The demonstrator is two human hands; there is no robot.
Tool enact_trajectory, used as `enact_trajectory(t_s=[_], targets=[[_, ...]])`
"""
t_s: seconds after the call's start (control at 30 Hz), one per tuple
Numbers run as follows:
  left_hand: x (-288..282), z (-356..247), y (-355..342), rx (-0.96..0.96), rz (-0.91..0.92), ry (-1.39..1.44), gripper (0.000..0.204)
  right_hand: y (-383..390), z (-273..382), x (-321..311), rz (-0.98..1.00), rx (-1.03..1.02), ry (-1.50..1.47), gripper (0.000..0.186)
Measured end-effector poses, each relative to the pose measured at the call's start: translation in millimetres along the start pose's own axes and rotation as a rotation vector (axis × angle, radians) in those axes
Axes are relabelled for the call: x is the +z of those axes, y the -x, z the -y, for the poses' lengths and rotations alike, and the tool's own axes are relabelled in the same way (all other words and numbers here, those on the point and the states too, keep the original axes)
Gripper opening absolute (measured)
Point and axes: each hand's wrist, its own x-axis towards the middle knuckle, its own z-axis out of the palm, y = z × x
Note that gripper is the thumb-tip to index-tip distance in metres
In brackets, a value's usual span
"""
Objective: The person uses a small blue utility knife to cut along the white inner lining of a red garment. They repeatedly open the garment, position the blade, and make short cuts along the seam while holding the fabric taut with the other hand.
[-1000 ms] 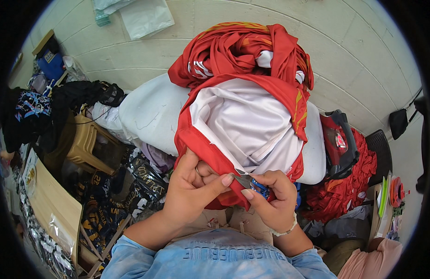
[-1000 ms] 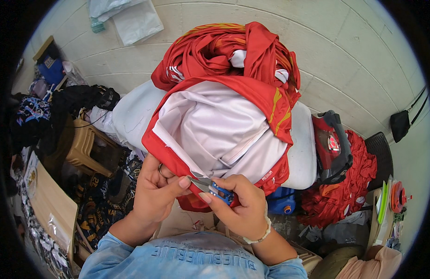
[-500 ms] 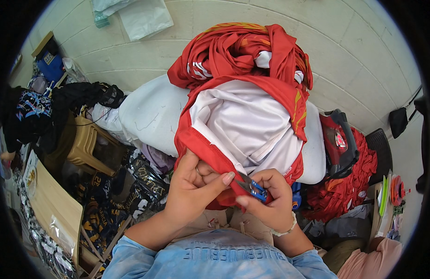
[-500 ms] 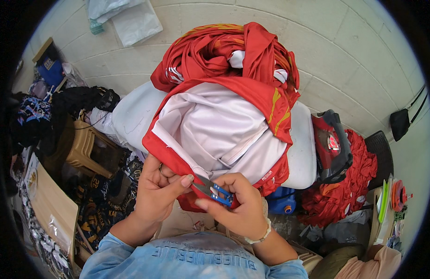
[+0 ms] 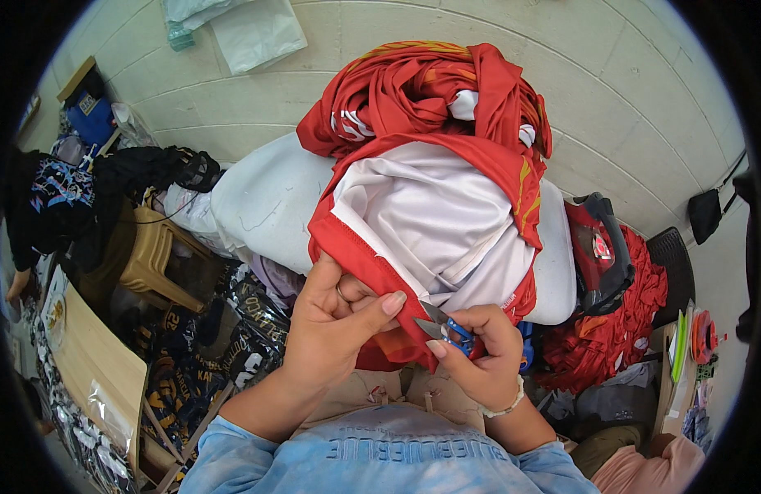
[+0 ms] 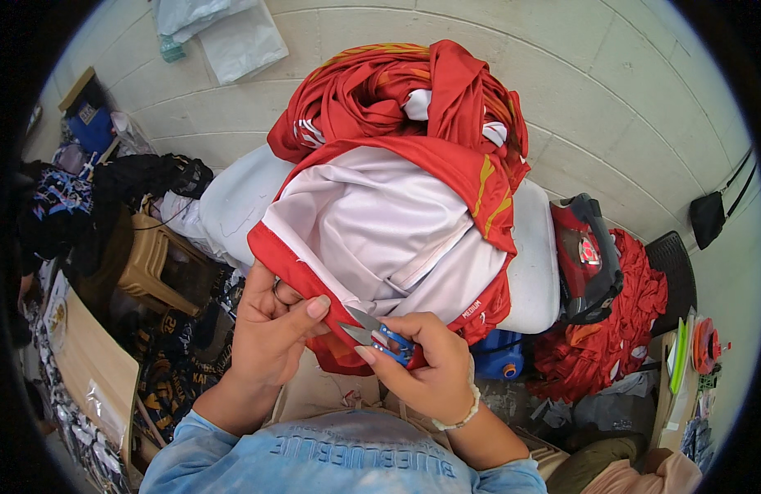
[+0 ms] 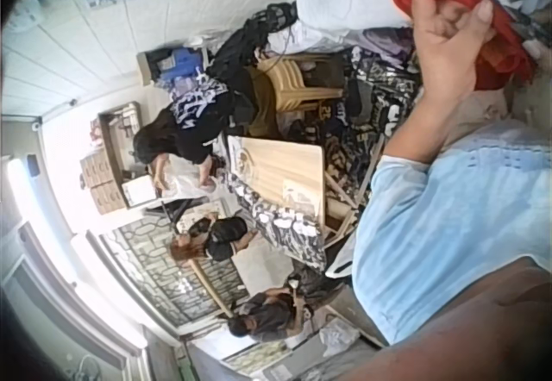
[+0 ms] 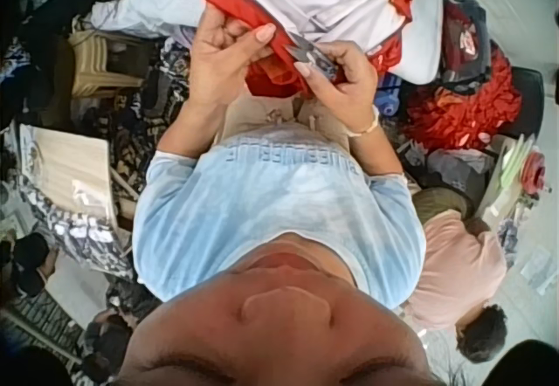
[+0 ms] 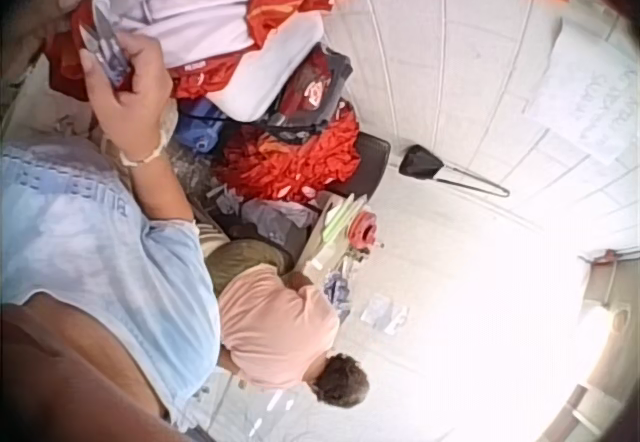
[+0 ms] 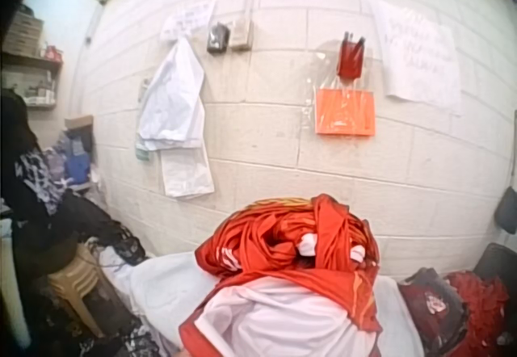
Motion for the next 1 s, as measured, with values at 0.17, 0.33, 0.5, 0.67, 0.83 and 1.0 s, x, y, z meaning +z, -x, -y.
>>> enact_trajectory(t_s=[0.17, 0.33, 0.5, 0.67, 0.83, 1.0], targets=[[4, 1, 3, -0.045, -0.027, 0.043, 0.056, -2, 3, 2, -0.013, -0.077, 0.124, 0.031], [2, 3, 4, -0.012, 0.001, 0.034, 0.056, -6, 5, 3, -0.011, -0.096, 0.140, 0.031], [0, 5, 5, 0.024, 0.004, -0.006, 0.057, -11, 4, 5, 0.002, -0.095, 0.122, 0.031], [0, 6, 5, 0.060, 0.040, 0.005, 0.058, -13, 5, 5, 0.002, -0.109, 0.140, 0.030], [0, 7, 5, 0.052, 0.044, 0.011, 0.058, -14, 4, 5, 0.005, -0.084, 0.174, 0.029], [-2, 10, 6, 0.075, 0.061, -0.045, 0.054, -12, 2, 7, -0.019, -0.071, 0.124, 0.027]])
